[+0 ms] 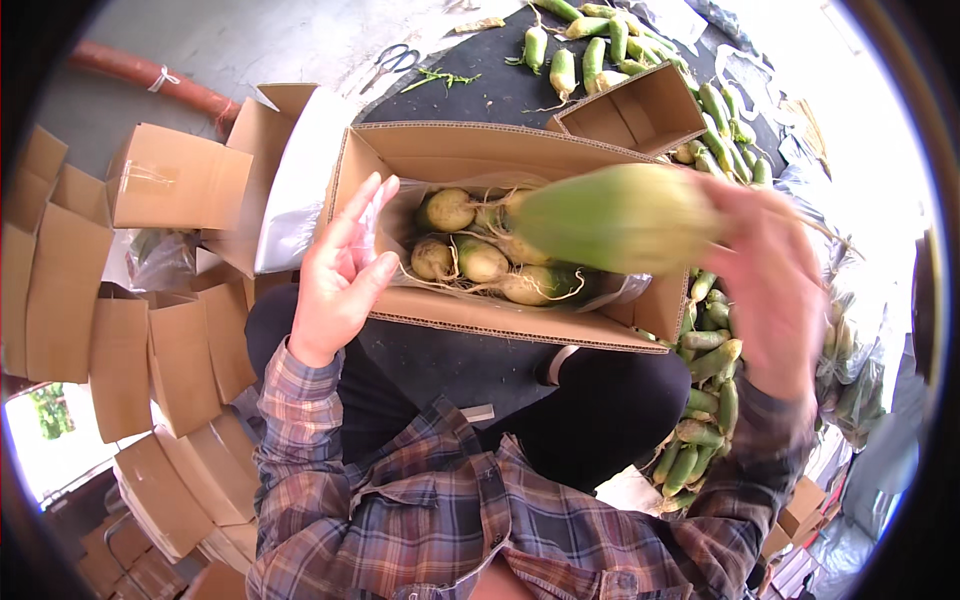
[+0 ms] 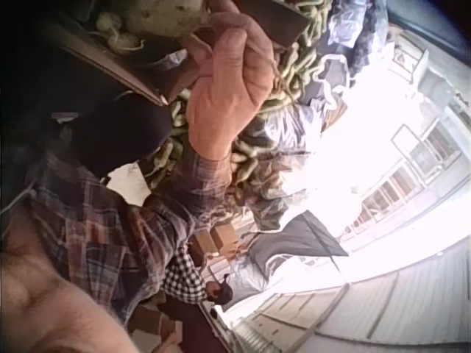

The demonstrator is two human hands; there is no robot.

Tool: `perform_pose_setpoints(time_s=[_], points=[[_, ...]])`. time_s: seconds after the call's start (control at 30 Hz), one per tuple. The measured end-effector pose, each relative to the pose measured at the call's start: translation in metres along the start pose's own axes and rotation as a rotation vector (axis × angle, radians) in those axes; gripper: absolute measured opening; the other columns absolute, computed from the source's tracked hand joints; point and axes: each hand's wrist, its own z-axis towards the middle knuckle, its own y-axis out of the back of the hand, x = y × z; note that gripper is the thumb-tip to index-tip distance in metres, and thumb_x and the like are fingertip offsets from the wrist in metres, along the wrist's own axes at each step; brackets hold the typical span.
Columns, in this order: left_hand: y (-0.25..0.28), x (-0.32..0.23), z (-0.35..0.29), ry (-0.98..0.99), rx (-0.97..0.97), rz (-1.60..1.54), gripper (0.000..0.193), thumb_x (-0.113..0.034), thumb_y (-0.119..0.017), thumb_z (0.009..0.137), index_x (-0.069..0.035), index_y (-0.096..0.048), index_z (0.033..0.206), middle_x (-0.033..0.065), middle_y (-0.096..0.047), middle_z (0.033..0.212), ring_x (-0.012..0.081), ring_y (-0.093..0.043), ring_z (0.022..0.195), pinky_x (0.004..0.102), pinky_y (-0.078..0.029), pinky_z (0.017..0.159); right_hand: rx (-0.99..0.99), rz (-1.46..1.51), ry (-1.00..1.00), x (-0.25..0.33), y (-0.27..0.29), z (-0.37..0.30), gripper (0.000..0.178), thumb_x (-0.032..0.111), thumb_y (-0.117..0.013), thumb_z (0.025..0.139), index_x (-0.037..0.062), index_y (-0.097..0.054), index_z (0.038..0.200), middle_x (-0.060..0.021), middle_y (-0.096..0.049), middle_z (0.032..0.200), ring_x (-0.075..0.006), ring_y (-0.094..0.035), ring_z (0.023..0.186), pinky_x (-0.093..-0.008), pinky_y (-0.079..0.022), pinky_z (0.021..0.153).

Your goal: Packaging radishes into plastic bags and cardboard boxes for shipping.

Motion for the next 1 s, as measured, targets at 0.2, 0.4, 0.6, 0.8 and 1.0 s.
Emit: perform_pose_setpoints(time_s=[0.2,0.4,0.6,0.8,1.0], points=[[-0.002,-0.004,0.009,0.008,-0.021,-0.027,0.067,0.010,-0.046,0.082,-0.004,-0.025,0.144,0.0141,-0.035,0.144,-0.0009,-0.040,0.063,0.0149,-0.036,0.055,0.216,0.013,-0.309,-0.118,-0.103,0.086,0.020,0.013,-0.055,0.091,-0.0026,-0.066,0.098,-0.0074,-0.067,0.095,-0.0128,-0.060,0.090,-0.0269,-0.048,0.083],[-0.003,0.000,0.014,0.022,-0.034,-0.012,0.065,0.008,-0.046,0.083,-0.003,-0.026,0.143,0.0126,-0.039,0.142,-0.0011,-0.040,0.061,0.0155,-0.035,0.053,0.374,-0.706,-0.130,-0.236,-0.124,0.123,0.019,0.025,-0.062,0.079,0.0089,-0.071,0.086,-0.0148,-0.067,0.083,-0.0316,-0.063,0.080,-0.0391,-0.049,0.076],[-0.004,0.001,0.011,0.013,-0.022,0.060,0.060,0.007,-0.050,0.082,-0.001,-0.034,0.140,0.0067,-0.051,0.127,-0.0007,-0.039,0.061,0.0154,-0.035,0.053,0.526,-0.938,-0.212,-0.222,-0.123,0.121,0.023,0.028,-0.063,0.078,0.0091,-0.070,0.090,-0.0151,-0.067,0.089,-0.0316,-0.064,0.085,-0.0398,-0.049,0.078],[0.000,0.013,0.009,-0.036,-0.051,0.167,0.054,0.004,-0.052,0.084,-0.003,-0.042,0.136,-0.0024,-0.055,0.088,0.0011,-0.038,0.056,0.0169,-0.036,0.052,0.600,-1.020,-0.317,-0.163,-0.071,0.105,0.034,0.028,-0.062,0.080,0.0031,-0.066,0.103,-0.0178,-0.066,0.095,-0.0314,-0.062,0.091,-0.0384,-0.047,0.085],[-0.002,0.015,0.021,-0.055,0.025,0.406,0.034,-0.010,-0.060,0.083,-0.001,-0.060,0.116,0.0034,-0.066,0.098,0.0051,-0.044,0.062,0.0212,-0.040,0.057,0.094,-0.895,0.024,-0.051,-0.002,0.036,0.028,0.021,-0.059,0.087,0.0009,-0.063,0.106,-0.0096,-0.068,0.094,-0.0169,-0.063,0.086,-0.0288,-0.049,0.075]])
